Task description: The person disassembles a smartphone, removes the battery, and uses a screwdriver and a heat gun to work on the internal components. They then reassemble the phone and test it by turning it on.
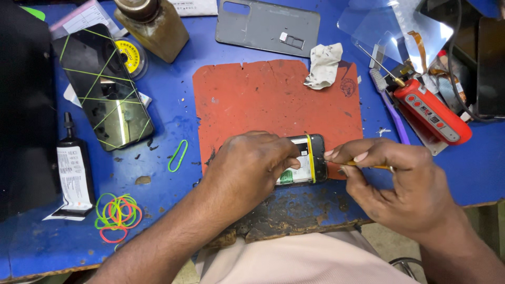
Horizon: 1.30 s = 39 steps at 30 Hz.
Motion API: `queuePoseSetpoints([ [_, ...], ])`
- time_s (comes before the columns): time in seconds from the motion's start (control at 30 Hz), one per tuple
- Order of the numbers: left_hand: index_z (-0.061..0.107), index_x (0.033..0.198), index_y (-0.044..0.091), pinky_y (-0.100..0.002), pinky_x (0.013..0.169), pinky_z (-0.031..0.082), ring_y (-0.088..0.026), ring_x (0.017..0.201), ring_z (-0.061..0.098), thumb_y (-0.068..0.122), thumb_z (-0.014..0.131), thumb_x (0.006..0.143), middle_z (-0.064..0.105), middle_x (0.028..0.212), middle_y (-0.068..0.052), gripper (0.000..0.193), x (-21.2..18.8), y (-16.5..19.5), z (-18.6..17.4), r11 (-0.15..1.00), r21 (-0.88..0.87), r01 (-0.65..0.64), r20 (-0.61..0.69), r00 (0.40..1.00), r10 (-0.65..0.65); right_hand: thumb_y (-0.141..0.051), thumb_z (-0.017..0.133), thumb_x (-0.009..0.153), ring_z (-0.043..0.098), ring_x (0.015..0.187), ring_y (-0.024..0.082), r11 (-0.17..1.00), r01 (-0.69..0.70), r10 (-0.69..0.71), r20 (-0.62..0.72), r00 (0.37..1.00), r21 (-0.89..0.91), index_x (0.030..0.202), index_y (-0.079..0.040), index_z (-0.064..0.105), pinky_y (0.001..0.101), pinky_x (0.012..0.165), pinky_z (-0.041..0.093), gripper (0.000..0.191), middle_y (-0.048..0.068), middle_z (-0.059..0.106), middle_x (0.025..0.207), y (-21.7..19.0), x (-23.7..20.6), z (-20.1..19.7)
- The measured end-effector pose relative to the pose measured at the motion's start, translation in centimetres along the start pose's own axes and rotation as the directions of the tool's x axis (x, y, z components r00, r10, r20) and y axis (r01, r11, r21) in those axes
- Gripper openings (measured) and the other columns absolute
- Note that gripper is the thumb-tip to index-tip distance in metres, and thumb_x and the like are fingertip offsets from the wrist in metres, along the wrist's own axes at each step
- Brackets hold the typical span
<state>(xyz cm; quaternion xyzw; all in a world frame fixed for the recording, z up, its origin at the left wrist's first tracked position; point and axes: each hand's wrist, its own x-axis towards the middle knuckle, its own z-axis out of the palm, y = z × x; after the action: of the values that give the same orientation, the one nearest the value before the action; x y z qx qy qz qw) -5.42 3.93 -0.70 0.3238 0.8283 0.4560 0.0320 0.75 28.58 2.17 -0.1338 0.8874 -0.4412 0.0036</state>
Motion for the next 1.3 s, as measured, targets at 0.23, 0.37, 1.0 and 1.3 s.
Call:
queuePoseSetpoints([
  [0.23,0.073,0.091,0.005,-0.046,0.068,0.055,-0.032,0.079,0.071,0.011,0.075,0.085,0.073,0.082,-0.013,0.009,0.0,0.1,-0.1,0.999,-0.001,0.038,0.025,0.999,-0.038,0.004,0.071,0.086,0.079,0.096,0.021,1.0,-0.014,0.014,0.011,1.0,-0.005,0.097,0.002,0.051,0.0312,0.082,0.064,0.023,0.016,0.076,0.104,-0.2,0.9,0.5],
  [0.37,0.073,0.091,0.005,-0.046,0.069,0.055,-0.032,0.079,0.071,0.012,0.075,0.086,0.073,0.081,-0.013,0.009,0.0,0.1,0.0,0.999,-0.004,0.041,0.029,0.999,-0.041,-0.001,0.073,0.088,0.077,0.095,0.019,0.982,0.169,-0.172,-0.023,0.985,-0.083,0.103,0.003,0.051,0.0284,0.08,0.064,0.027,0.012,0.074,0.102,-0.8,1.5,0.4],
  [1.0,0.069,0.089,0.005,-0.043,0.068,0.055,-0.029,0.079,0.071,0.011,0.08,0.082,0.072,0.081,-0.009,0.014,0.1,0.1,-0.4,0.994,-0.103,-0.027,-0.017,1.0,0.025,-0.007,0.078,0.084,0.077,0.083,0.019,0.957,0.175,-0.162,0.075,0.984,-0.231,0.104,-0.001,0.06,0.028,0.068,0.062,0.027,0.01,0.076,0.103,-2.2,2.6,-0.2],
  [1.3,0.07,0.089,0.006,-0.042,0.07,0.055,-0.029,0.08,0.071,0.018,0.083,0.08,0.072,0.083,-0.009,0.02,0.2,0.4,-0.4,0.99,-0.142,0.02,-0.034,0.999,-0.025,-0.011,0.074,0.084,0.076,0.08,0.019,0.96,0.181,-0.153,0.143,0.978,-0.211,0.106,-0.005,0.063,0.0307,0.069,0.061,0.025,0.008,0.077,0.099,-1.7,1.9,-0.4],
])
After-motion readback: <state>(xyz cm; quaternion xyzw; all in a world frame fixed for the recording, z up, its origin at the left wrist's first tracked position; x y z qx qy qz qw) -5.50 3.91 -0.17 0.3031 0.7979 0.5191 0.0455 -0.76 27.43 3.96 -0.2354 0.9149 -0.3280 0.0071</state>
